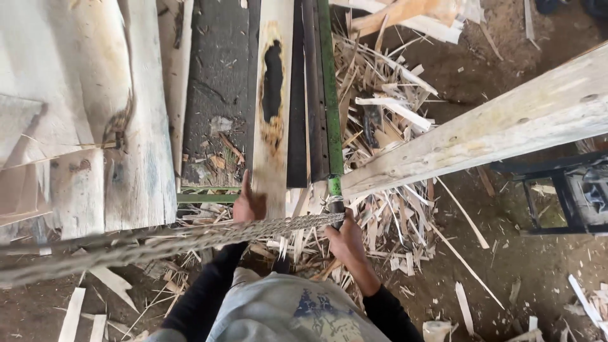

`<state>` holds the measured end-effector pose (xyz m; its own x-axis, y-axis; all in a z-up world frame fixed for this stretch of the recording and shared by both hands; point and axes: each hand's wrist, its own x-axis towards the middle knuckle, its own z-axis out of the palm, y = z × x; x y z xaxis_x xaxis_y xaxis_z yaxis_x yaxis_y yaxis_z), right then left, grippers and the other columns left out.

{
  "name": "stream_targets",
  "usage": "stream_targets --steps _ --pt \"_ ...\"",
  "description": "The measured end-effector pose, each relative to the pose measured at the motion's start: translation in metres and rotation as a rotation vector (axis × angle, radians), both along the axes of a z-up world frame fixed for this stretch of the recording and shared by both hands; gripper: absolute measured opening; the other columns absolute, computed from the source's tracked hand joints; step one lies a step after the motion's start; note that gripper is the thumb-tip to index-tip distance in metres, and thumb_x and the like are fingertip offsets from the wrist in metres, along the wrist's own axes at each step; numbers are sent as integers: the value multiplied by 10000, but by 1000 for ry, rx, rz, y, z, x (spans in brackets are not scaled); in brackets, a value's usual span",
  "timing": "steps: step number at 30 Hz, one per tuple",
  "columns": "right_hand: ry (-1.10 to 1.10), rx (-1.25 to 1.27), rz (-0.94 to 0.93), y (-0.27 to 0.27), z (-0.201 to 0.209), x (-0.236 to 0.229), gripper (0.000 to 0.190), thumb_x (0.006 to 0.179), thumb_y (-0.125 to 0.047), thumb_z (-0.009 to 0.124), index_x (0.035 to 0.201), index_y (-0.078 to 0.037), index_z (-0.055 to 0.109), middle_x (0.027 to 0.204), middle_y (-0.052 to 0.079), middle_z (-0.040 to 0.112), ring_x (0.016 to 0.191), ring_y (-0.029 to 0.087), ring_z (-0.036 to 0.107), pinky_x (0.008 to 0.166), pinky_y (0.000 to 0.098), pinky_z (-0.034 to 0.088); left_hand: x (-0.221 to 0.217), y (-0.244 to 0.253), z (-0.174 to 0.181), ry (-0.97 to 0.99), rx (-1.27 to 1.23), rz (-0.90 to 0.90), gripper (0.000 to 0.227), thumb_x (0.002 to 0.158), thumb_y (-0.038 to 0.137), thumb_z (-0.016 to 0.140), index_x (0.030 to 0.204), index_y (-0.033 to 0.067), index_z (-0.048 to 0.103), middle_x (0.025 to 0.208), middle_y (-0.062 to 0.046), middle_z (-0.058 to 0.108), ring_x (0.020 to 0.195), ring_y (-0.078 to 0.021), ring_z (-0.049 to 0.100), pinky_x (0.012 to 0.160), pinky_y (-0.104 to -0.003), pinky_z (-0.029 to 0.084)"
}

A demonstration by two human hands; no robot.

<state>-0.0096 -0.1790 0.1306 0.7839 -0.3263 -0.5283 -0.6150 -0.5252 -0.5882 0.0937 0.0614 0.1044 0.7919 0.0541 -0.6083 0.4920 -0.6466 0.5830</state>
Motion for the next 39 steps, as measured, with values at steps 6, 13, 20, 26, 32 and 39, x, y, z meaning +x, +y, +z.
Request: stream_targets --steps 6,13,20,26,32,39 --pt "-2 26 -69 1 14 8 590 907 -14 598 1447 -8 359 895 176 643 527 188 579 330 291 493 -37 -31 -83 -541 512 -479 930 989 515 553 1639 44 83 1652 -326 121 1480 -606 93 1119 -748 159" --pt "-326 640 -194 -32 -52 -17 622 957 -272 671 1475 7 468 927 192 657 560 193 599 426 308 525 -18 -58 -114 -536 386 -363 900 926 536 504 1613 111 108 1656 -313 107 1488 -599 54 1162 -696 59" --pt "-70 1018 -501 37 -139 3 589 990 -432 579 1471 -125 438 1293 77 596 1135 266 613 1028 535 494 -17 -51 -107 -586 382 -380 763 964 389 508 1616 66 277 1629 -279 257 1518 -453 228 1147 -713 183" --pt "-98 1127 -477 55 -263 37 379 1047 -316 585 1200 27 637 902 156 671 711 263 625 605 418 498 -22 -37 -73 -614 157 -301 841 893 458 651 1538 -12 385 1553 -259 370 1468 -453 344 1210 -652 278" --pt "-119 898 -574 60 -260 15 185 1035 -85 550 1094 89 577 687 161 602 537 284 621 514 411 559 -17 -30 -131 -1091 364 -480 855 818 476 717 1460 -6 423 1494 -257 426 1371 -535 362 1090 -738 243" --pt "419 452 -739 -1 -302 -38 514 1085 -527 371 1163 -44 528 695 90 498 566 255 537 528 549 503 -6 -19 -71 -612 75 -258 687 738 207 737 1369 62 509 1360 -163 485 1223 -426 406 801 -616 563"
